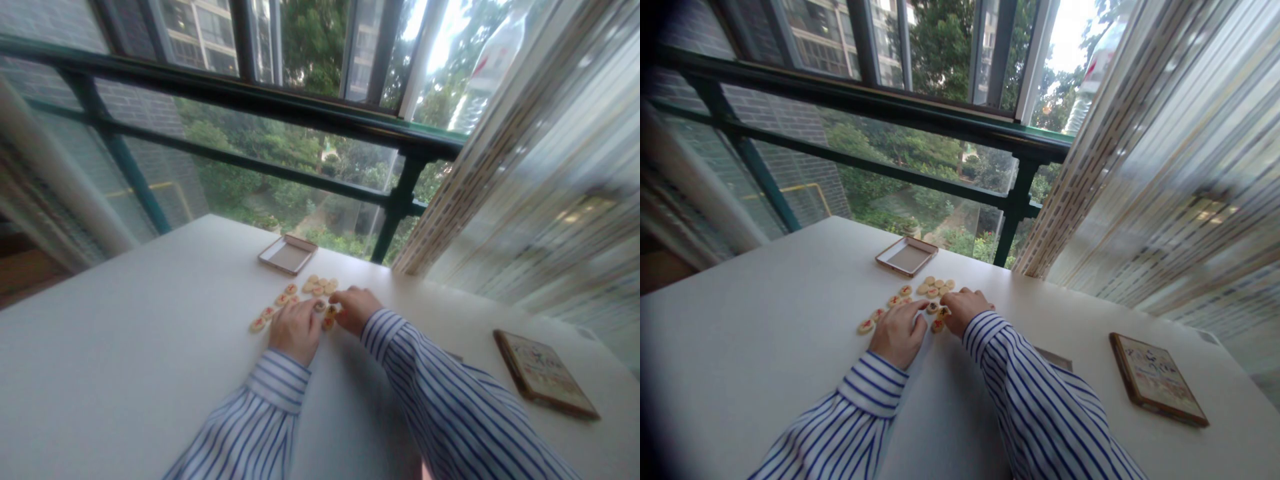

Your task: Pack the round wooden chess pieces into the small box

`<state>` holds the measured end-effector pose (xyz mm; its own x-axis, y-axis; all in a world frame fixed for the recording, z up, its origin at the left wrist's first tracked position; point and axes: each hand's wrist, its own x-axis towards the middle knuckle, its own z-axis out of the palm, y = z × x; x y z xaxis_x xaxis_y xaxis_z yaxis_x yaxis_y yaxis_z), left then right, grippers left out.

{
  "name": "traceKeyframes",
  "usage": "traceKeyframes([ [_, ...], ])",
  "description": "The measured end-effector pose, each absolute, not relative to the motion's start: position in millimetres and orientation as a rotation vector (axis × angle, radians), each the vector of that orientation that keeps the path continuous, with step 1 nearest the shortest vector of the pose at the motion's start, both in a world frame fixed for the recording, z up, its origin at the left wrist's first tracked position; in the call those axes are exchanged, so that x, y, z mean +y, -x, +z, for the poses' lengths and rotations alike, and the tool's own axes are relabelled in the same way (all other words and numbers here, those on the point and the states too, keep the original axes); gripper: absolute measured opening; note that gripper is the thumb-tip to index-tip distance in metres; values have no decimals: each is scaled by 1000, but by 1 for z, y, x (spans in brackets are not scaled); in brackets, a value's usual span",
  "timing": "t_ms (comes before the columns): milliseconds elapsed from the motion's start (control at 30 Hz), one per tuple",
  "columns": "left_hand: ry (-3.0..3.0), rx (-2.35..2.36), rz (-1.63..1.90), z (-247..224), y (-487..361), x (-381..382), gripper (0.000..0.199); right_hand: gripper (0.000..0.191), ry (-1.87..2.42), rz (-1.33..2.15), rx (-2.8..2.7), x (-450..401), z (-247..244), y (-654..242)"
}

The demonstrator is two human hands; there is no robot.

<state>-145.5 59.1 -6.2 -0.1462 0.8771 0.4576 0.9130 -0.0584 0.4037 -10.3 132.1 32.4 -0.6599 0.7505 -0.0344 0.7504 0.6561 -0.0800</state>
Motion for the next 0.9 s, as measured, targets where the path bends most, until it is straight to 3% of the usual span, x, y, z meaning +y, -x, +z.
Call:
traceKeyframes([
  [900,2014,-2108,-1003,-8,146,60,31,26,1274,118,-2855,137,32,7],
])
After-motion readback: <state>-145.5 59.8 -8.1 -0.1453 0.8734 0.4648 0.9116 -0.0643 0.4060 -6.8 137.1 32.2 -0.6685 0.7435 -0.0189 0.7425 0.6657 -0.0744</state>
